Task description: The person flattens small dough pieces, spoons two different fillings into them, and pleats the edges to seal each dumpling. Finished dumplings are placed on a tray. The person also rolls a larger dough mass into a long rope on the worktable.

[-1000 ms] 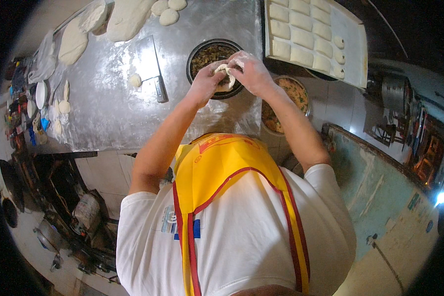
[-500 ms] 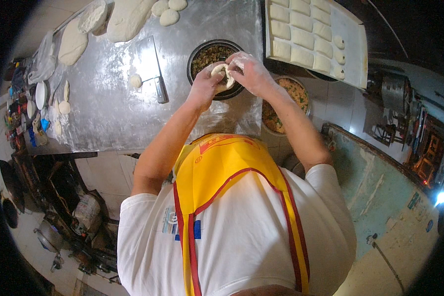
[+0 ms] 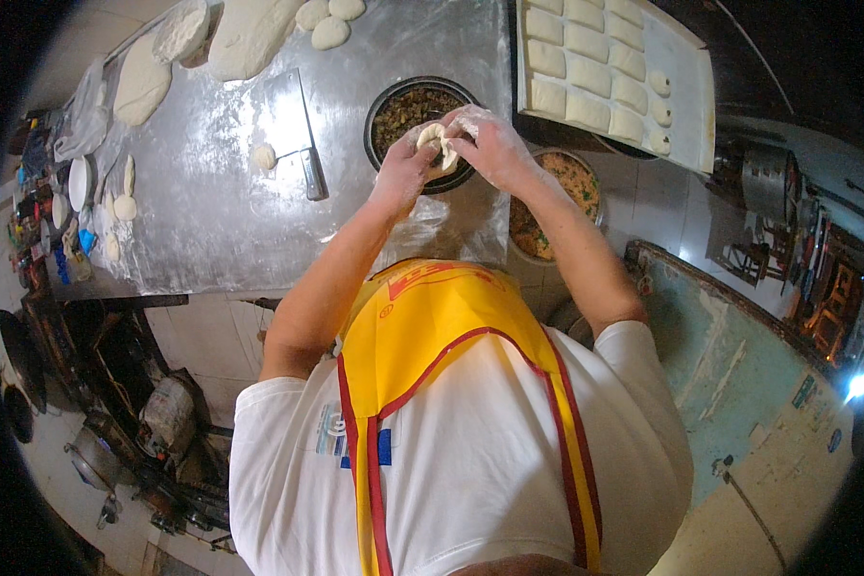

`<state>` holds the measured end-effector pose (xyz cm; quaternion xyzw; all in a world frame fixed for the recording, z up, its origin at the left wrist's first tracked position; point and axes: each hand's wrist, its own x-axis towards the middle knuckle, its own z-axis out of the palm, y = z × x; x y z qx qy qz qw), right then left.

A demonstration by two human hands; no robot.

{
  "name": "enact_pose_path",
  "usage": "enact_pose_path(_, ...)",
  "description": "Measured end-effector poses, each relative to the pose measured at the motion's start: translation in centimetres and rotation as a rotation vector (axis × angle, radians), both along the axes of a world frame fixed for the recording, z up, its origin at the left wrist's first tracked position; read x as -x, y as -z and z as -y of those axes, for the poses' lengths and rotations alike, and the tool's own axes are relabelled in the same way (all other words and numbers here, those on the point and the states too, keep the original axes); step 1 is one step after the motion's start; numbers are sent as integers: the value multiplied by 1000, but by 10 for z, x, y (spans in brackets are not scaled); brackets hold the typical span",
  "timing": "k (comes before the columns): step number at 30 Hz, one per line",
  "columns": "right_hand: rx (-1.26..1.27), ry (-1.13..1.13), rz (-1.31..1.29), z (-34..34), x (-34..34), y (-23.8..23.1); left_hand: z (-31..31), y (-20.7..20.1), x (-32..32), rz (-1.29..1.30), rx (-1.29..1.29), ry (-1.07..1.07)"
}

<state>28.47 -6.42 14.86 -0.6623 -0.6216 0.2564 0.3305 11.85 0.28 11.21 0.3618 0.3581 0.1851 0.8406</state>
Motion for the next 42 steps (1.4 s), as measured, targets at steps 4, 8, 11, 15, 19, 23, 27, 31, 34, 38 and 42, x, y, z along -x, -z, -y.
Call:
enact_pose_path(4,258,221,-266,-3,0,-3,-2,0,0,14,67,-60)
enact_pose_path(8,211,265,-451,-2,8,2,6,2,-2,260,252,-235)
enact_pose_path(11,53,143,6,2,7,7,7,4,-4,76,53,-127)
enact_pose_path(15,97,207,-143,2,1,9,5,2,-3,-10,-86,-44)
enact_pose_path(19,235,340,-510,-2,3,8,10,1,-3,115,94,-238)
enact_pose_path(23,240,242,-256,-1,5,1,13,8,-3,88,-15,-181)
enact_pose_path(27,143,145,-92,0,2,-2,8,13,-4,74,-185,-68)
enact_pose_path(31,144,328,-488,-2,3,4,5,11,-7,60,-44,-200)
enact_pose_path(34,358,262,-536,-3,5,7,6,10,-6,46,-58,-201)
enact_pose_path(38,-65,104,53,-1,4,5,5,13,-5,-34,-246,-67)
enact_pose_path(42,124,270,-252,-3,7,-2,6,15,-8,-7,-210,-135)
